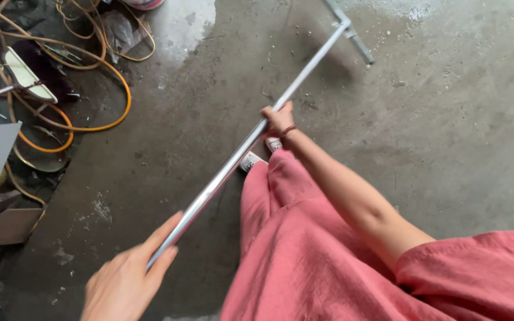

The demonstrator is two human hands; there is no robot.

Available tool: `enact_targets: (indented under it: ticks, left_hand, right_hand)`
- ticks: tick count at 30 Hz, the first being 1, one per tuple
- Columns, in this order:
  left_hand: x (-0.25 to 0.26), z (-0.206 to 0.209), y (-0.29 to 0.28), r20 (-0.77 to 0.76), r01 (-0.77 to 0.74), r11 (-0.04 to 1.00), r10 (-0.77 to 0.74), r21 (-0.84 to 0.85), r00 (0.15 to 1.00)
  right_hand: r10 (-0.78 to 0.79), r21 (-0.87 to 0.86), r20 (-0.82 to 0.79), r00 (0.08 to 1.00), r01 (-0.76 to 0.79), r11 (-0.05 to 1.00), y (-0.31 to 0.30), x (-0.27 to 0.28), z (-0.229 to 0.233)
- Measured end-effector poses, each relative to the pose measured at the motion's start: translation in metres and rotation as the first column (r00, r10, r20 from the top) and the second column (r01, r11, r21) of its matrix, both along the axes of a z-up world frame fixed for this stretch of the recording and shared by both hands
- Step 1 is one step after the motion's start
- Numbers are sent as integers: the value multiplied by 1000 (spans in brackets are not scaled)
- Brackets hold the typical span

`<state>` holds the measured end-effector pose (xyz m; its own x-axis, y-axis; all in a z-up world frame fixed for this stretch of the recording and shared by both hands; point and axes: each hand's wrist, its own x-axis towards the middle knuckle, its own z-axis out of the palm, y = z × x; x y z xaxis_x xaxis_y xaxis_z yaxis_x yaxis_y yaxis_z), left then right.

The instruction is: Cleaning a concrete floor using a squeegee and then gathering a hose.

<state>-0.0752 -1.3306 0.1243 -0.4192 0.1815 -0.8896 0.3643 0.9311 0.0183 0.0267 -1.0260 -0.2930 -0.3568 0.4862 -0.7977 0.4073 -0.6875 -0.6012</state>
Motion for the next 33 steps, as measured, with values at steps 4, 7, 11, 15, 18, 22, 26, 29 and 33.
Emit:
enact_targets:
  ticks: [4,7,11,15,18,22,26,29,33]
  left_hand:
    - [19,-33,101,-81,122,979,-110,163,991]
    - [32,-73,179,-104,235,926,-213,295,972]
    - [44,-110,245,-176,327,826,-276,460,945]
    - [45,-110,246,-172,311,818,-260,484,950]
    - [34,-79,218,-136,298,882,-266,364,954]
    - [16,-68,150,-67,267,936,-258,228,964]
    - [-21,-65,59,-4,278,960,-278,28,960]
    - [-60,-44,-28,68,283,942,-275,-181,959]
    - [-97,1,-143,69,261,915,-253,-306,965]
  right_hand:
    - [18,111,180,983,-39,993,123,42,-5]
    - [-138,180,177,974,106,978,208,79,-33]
    - [-150,101,284,947,126,987,274,122,-63]
    - [-92,51,359,929,79,996,281,134,-85]
    - [-149,-50,321,935,174,983,251,120,-100]
    - [-154,11,355,922,160,987,174,94,-112]
    - [-146,61,389,910,133,989,72,38,-85]
    - [-99,51,400,911,86,995,-30,-6,-80]
    - [-29,-30,312,950,40,999,-173,-60,-24]
